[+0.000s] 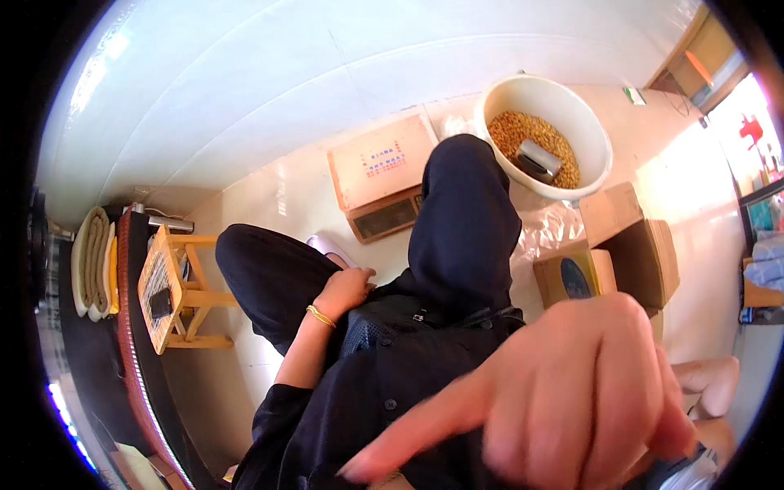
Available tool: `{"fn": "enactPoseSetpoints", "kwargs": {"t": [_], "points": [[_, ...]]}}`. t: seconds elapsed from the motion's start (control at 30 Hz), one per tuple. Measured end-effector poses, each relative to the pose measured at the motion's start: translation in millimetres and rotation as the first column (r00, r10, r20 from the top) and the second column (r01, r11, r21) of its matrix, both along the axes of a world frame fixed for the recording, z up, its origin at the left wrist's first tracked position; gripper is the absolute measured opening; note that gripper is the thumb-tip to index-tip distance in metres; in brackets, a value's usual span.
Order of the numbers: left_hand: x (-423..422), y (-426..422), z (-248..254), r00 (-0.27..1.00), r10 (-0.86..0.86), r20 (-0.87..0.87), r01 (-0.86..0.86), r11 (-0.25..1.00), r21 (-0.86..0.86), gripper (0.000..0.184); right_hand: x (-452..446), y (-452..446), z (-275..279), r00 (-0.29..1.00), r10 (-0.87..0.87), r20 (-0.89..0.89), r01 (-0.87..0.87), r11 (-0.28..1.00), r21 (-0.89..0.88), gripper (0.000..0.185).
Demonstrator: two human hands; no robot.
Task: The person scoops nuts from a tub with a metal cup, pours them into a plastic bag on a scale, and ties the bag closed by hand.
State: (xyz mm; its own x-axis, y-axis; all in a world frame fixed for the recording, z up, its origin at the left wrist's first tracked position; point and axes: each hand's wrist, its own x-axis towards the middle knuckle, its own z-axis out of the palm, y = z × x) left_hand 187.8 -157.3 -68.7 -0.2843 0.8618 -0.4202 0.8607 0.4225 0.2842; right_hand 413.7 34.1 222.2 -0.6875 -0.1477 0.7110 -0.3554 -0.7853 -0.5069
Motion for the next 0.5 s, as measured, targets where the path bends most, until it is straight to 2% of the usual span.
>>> {"fn": "enactPoseSetpoints", "kwargs": {"t": [0.03, 0.1, 0.23, 0.33, 0.43, 0.5], "points": [[-0.8, 0.4, -0.6, 1.0, 0.006, -0.004, -0.006, 1.0, 0.005, 0.029, -5.4, -11.2, 14.5, 0.994, 0.096, 0.052, -0.091, 0.992, -0.089, 0.044], [-0.6, -0.2, 0.8, 1.0, 0.009, -0.002, -0.009, 1.0, 0.012, 0.028, -4.1, -18.1, 21.0, 0.969, 0.196, 0.15, -0.173, 0.973, -0.15, 0.043], [-0.9, -3.2, -4.0, 1.0, 0.016, 0.011, -0.017, 0.996, 0.092, 0.028, 0.4, -20.6, 18.4, 0.969, 0.233, 0.081, -0.209, 0.95, -0.234, 0.037], [0.2, -2.0, -7.1, 1.0, 0.01, -0.015, -0.007, 0.986, 0.164, 0.018, 22.4, -15.8, 10.8, 0.965, 0.258, 0.052, -0.234, 0.932, -0.276, 0.034], [0.3, 0.7, -5.3, 1.0, 0.005, -0.006, -0.004, 0.993, 0.121, 0.018, 39.9, -11.0, 3.4, 0.98, 0.187, 0.064, -0.154, 0.927, -0.341, 0.026], [0.2, 0.3, -4.6, 1.0, 0.006, -0.011, -0.005, 0.992, 0.126, 0.018, 34.3, -15.0, 5.6, 0.971, 0.211, 0.112, -0.165, 0.932, -0.323, 0.026]]}}
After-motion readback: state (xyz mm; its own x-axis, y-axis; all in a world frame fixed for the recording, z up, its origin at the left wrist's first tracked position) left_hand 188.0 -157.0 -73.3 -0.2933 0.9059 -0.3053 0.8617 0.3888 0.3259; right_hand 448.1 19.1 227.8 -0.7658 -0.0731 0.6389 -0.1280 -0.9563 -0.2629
